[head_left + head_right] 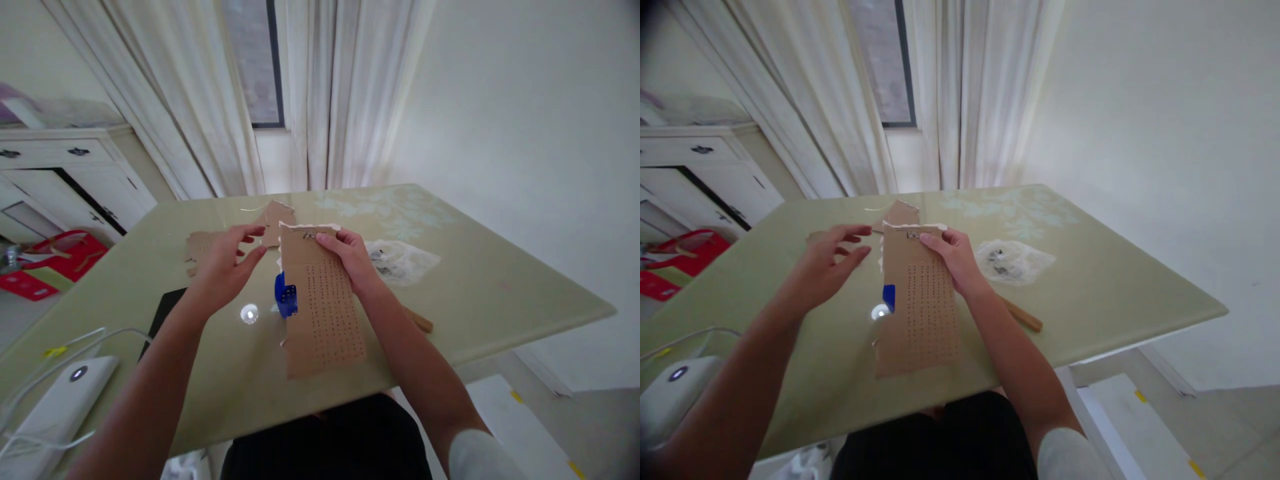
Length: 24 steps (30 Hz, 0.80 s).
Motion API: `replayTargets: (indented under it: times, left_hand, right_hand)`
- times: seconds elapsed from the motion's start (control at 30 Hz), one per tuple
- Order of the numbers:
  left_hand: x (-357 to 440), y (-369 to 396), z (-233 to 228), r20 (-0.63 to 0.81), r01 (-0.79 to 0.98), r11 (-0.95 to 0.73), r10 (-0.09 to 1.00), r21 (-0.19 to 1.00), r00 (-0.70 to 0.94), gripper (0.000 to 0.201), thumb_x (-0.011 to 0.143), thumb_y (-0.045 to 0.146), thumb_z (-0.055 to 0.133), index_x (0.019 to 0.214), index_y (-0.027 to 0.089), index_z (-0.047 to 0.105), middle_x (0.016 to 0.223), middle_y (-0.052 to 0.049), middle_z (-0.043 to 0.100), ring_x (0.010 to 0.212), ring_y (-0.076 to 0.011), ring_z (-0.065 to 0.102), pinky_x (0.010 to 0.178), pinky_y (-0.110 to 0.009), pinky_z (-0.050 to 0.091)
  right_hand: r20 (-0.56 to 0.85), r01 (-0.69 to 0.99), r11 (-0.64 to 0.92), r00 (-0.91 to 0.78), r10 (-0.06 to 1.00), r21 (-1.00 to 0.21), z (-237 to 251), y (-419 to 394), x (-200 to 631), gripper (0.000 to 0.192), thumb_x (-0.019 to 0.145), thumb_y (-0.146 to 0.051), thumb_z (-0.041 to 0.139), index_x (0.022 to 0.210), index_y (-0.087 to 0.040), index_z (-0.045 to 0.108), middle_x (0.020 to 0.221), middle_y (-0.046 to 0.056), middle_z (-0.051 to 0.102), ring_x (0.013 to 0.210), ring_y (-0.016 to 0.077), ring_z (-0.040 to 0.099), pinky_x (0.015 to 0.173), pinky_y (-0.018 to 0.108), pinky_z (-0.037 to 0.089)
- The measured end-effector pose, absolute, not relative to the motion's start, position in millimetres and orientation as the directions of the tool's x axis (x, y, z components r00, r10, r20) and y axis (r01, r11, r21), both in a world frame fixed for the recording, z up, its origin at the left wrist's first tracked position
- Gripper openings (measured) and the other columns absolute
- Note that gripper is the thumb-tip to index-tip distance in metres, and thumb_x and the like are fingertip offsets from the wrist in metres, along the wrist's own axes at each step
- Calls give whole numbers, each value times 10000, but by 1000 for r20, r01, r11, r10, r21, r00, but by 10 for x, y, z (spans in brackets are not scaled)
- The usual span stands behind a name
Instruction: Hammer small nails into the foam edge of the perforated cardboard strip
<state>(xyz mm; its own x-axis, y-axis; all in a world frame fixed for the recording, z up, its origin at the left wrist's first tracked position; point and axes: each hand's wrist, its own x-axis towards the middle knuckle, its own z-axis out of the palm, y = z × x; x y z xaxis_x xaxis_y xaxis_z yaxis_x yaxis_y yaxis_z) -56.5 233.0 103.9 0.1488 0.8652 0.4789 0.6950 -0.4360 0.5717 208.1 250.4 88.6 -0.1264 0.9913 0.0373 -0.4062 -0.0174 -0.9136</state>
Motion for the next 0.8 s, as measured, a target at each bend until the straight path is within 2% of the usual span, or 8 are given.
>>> replayTargets:
  times: [0.07,0.17,0.27,0.37,0.53,0.67,0.8]
  left_hand:
    - [-431,2359,1220,606,682,-514,785,520,129,324,1044,441,637,1209,199,776,1170,-115,779,946,-225,709,768,-346,571]
    - [-217,2410,1331,677,641,-689,651,337,344,231,1003,402,749,1144,239,831,1139,-79,788,1026,-240,698,953,-408,553]
    - [-85,2462,1267,644,591,-767,587,249,491,114,997,321,763,1022,254,851,1085,-57,813,1036,-254,686,987,-430,525]
    - [-32,2467,1196,665,585,-775,571,241,481,161,1018,229,711,915,244,834,1019,-42,827,978,-241,683,951,-421,515]
    - [20,2346,1300,730,525,-797,545,299,413,161,1033,197,702,926,222,820,997,-33,835,952,-201,713,902,-364,536]
    - [35,2235,1426,746,507,-814,519,283,417,155,1043,202,706,950,252,820,1014,-20,846,944,-193,738,908,-375,547]
    - [14,2175,1450,767,494,-828,492,266,412,134,1033,186,725,973,271,809,1019,-9,839,926,-182,750,889,-365,570]
  right_hand:
    - [16,-390,-31,-117,993,-920,808,2444,2082,372,659,-468,1001,853,-203,826,803,26,806,672,184,703,673,326,572]
    - [9,-359,-29,-104,995,-933,696,2376,2097,357,702,-467,988,883,-201,835,825,23,808,683,180,697,670,311,546]
    - [22,-286,-4,-87,996,-958,620,2369,2120,346,748,-476,972,916,-198,851,825,19,800,690,174,679,658,297,517]
    - [50,-217,28,-97,994,-976,603,2377,2141,323,794,-474,953,945,-201,867,849,26,807,708,172,673,666,293,505]
    - [136,-207,116,-88,987,-972,704,2297,2153,241,857,-451,913,964,-238,879,915,29,818,785,190,696,710,307,529]
    - [194,-182,180,-62,979,-967,816,2168,2147,187,884,-423,892,953,-249,882,908,38,799,834,213,693,728,326,548]
    - [210,-152,202,-37,977,-967,903,2044,2140,175,901,-419,878,936,-247,880,895,40,783,796,204,669,686,321,541]
